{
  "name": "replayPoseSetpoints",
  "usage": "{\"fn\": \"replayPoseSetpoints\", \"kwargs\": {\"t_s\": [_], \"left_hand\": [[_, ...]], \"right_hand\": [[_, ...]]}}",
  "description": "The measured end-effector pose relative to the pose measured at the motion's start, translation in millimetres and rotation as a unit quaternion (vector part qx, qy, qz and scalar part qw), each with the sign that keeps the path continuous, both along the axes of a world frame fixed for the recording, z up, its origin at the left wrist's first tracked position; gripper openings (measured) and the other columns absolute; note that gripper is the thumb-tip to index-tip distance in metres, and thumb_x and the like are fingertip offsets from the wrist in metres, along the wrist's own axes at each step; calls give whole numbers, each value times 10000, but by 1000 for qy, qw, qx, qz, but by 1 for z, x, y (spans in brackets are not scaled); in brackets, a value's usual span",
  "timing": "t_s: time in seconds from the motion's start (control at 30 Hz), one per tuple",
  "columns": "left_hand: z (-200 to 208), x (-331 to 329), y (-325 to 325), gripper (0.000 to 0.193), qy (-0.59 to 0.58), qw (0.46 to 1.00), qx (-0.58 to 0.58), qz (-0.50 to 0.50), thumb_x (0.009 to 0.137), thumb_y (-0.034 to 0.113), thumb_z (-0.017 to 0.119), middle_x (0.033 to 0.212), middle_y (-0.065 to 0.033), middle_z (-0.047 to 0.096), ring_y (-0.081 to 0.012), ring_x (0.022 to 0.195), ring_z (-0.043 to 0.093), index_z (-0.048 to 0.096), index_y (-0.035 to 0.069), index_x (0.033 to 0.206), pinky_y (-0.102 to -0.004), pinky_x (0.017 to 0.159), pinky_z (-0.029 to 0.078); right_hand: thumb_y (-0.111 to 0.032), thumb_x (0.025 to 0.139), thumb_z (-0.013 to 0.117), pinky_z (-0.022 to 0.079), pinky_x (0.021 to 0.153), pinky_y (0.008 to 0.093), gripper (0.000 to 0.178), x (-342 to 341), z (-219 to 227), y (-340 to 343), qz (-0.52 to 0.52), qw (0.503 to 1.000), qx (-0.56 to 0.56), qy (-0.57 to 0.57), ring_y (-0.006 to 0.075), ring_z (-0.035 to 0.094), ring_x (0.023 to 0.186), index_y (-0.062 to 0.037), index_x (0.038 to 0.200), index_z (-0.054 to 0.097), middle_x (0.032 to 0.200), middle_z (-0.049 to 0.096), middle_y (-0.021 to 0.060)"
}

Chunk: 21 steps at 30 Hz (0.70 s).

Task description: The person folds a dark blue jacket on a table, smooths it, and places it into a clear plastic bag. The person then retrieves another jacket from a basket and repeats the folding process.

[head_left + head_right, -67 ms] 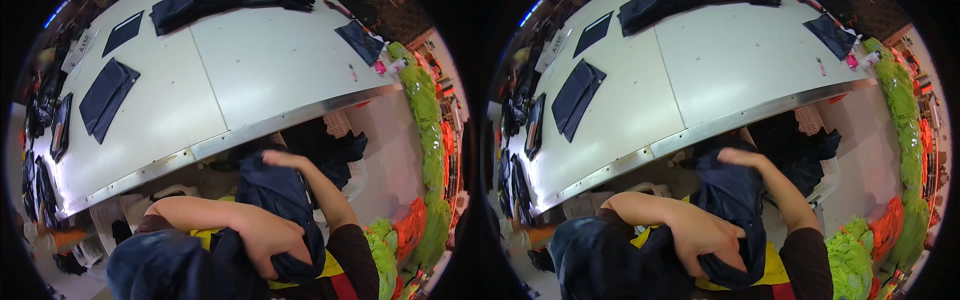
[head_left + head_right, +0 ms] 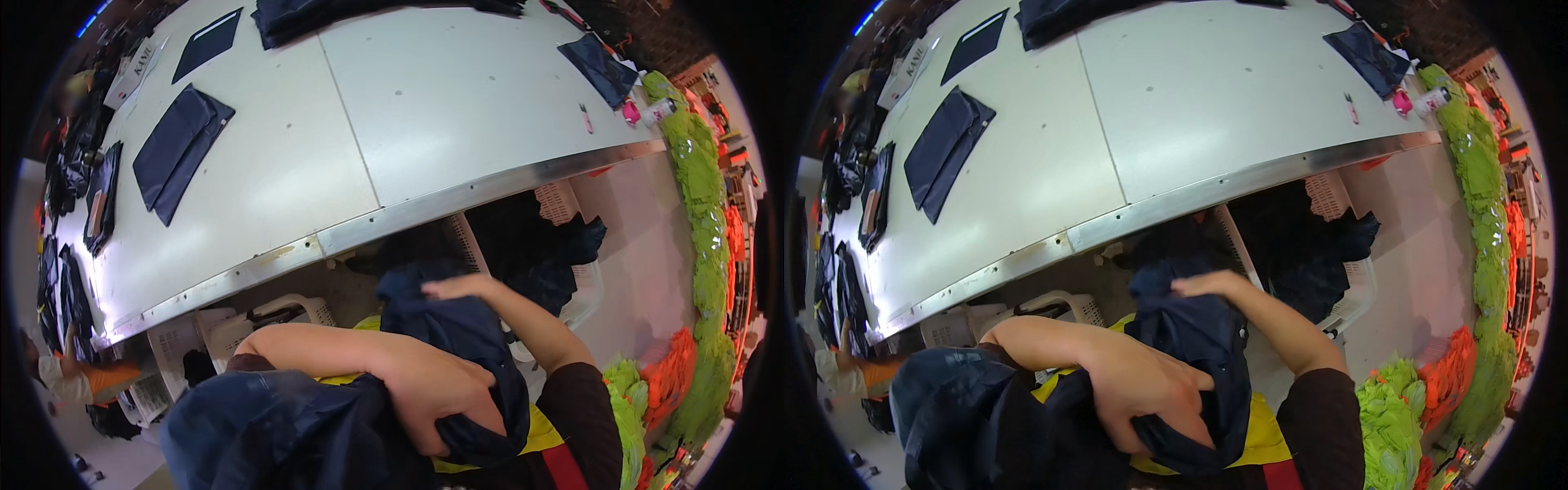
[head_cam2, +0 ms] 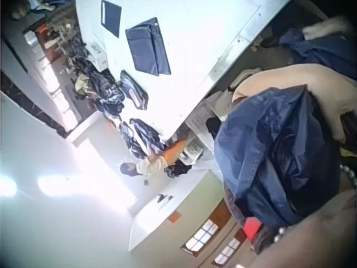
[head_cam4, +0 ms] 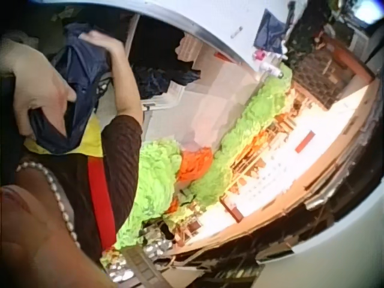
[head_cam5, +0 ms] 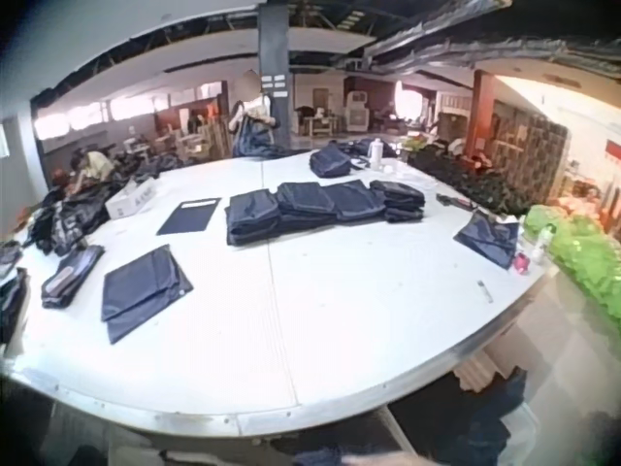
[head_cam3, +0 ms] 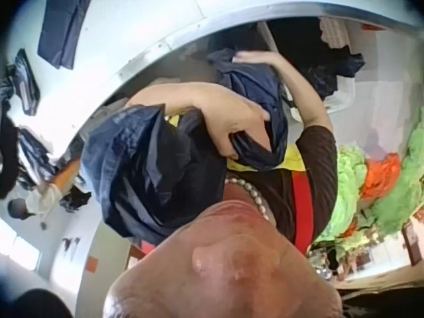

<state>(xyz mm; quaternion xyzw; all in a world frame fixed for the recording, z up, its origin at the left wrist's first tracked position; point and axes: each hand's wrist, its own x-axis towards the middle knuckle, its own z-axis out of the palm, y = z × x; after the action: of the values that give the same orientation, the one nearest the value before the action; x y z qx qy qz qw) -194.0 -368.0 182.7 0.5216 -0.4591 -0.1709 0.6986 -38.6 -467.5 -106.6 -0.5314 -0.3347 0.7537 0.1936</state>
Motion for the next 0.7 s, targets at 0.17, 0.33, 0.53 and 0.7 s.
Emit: {"fn": "replayPoseSetpoints", "kwargs": {"t_s": [0.17, 0.33, 0.53, 0.7], "left_hand": [[-3, -45, 38, 563, -2, 991, 38, 129, 706, 192, 684, 817, -158, 618, -323, 747, 576, 539, -39, 1198, -386, 636, 461], [-2, -79, 73, 570, 38, 975, 120, 183, 670, 145, 667, 846, -179, 628, -337, 781, 604, 543, 2, 1208, -347, 642, 478], [7, -84, 55, 561, -77, 970, 144, 183, 711, 170, 693, 820, -131, 635, -279, 710, 585, 547, -53, 1205, -316, 580, 467], [11, -91, 74, 540, -74, 958, 185, 206, 743, 195, 675, 888, -134, 652, -280, 741, 599, 540, -12, 1224, -319, 606, 488]], "right_hand": [[-377, 842, 631, 363, 1014, 309, 559, -15, 3, -66, 116, 989, -41, -88, 204, 504, 1176, -45, 1281, 535, 1287, 543, 116], [-298, 798, 654, 386, 992, 335, 485, 4, 56, -139, 235, 917, -8, -323, 273, 529, 1157, -66, 1220, 592, 1229, 574, 167], [-229, 788, 625, 428, 902, 371, 378, -45, 50, -166, 179, 906, -26, -383, 301, 569, 1051, -57, 1124, 616, 1137, 597, 183], [-175, 786, 592, 465, 816, 401, 289, -68, 34, -161, 184, 891, -17, -415, 315, 603, 949, -44, 1041, 629, 1058, 613, 188]]}}
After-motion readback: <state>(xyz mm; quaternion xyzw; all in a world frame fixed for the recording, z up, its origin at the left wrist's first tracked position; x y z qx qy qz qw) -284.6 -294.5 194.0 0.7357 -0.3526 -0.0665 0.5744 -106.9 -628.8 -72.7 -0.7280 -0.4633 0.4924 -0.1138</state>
